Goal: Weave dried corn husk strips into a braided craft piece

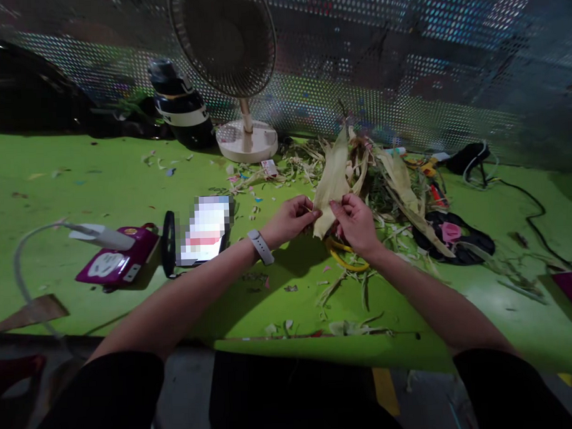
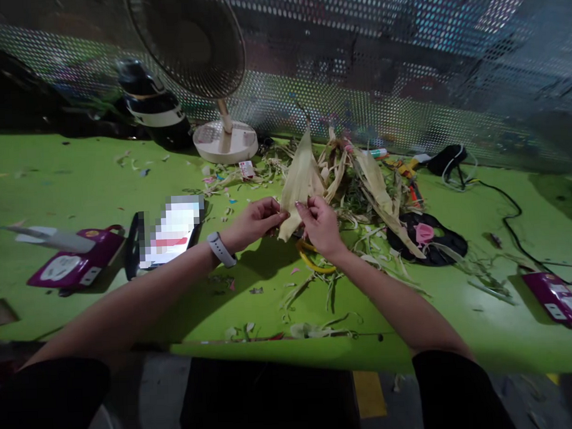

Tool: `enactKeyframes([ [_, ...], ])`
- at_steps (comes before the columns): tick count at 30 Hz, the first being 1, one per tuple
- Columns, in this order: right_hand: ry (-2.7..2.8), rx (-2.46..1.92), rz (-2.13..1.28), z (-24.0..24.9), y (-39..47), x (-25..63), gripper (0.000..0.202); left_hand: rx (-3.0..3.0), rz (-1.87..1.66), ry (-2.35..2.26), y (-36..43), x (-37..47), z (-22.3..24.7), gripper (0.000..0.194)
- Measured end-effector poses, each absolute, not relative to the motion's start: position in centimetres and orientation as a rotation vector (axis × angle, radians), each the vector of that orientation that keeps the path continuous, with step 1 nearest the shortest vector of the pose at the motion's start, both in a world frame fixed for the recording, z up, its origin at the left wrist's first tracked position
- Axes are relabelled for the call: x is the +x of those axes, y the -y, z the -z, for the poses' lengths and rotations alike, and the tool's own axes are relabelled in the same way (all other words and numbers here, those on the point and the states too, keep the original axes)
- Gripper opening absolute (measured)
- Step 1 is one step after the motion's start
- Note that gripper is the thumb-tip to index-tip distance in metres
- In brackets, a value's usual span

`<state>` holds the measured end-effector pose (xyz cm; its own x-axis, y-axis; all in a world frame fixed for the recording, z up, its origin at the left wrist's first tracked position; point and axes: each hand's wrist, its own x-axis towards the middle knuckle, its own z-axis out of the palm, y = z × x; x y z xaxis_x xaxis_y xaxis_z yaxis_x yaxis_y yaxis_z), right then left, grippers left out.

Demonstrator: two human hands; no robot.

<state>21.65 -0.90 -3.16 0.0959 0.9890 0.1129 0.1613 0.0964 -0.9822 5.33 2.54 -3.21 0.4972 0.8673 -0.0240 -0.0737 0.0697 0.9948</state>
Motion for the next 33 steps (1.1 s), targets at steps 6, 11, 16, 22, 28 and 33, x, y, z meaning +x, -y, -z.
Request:
enactKeyframes([
  [6,1.287,-1.279,-0.988,3.3,0.8,21.9,0.041,1.254,-0.692,-0.657,-2.1,5.6,3.1,0.037],
  [11,1.329,-1.277,-0.911,3.5,1.0,21.8,0.037,1.215,-0.603,-0.669,-2.1,5.5,3.5,0.039],
  [16,1.296,-1.241,-0.947,3.4,0.9,21.8,0.038,1.199,-0.595,-0.613,-2.3,5.4,3.7,0.033],
  [22,1.310,-1.279,-0.974,3.8,0.6,22.2,0.040,1.270,-0.498,-0.609,-3.0,4.7,3.4,0.030],
  [28,1.472,-1.367,-1.198,3.7,0.6,21.9,0.045,1.214,-0.834,-0.823,-3.7,4.6,3.5,0.021],
  [33,1.630,-1.484,-0.498,3.0,-1.6,25.0,0.031,1.280,-1.046,-1.129,-5.3,4.2,5.3,0.007],
])
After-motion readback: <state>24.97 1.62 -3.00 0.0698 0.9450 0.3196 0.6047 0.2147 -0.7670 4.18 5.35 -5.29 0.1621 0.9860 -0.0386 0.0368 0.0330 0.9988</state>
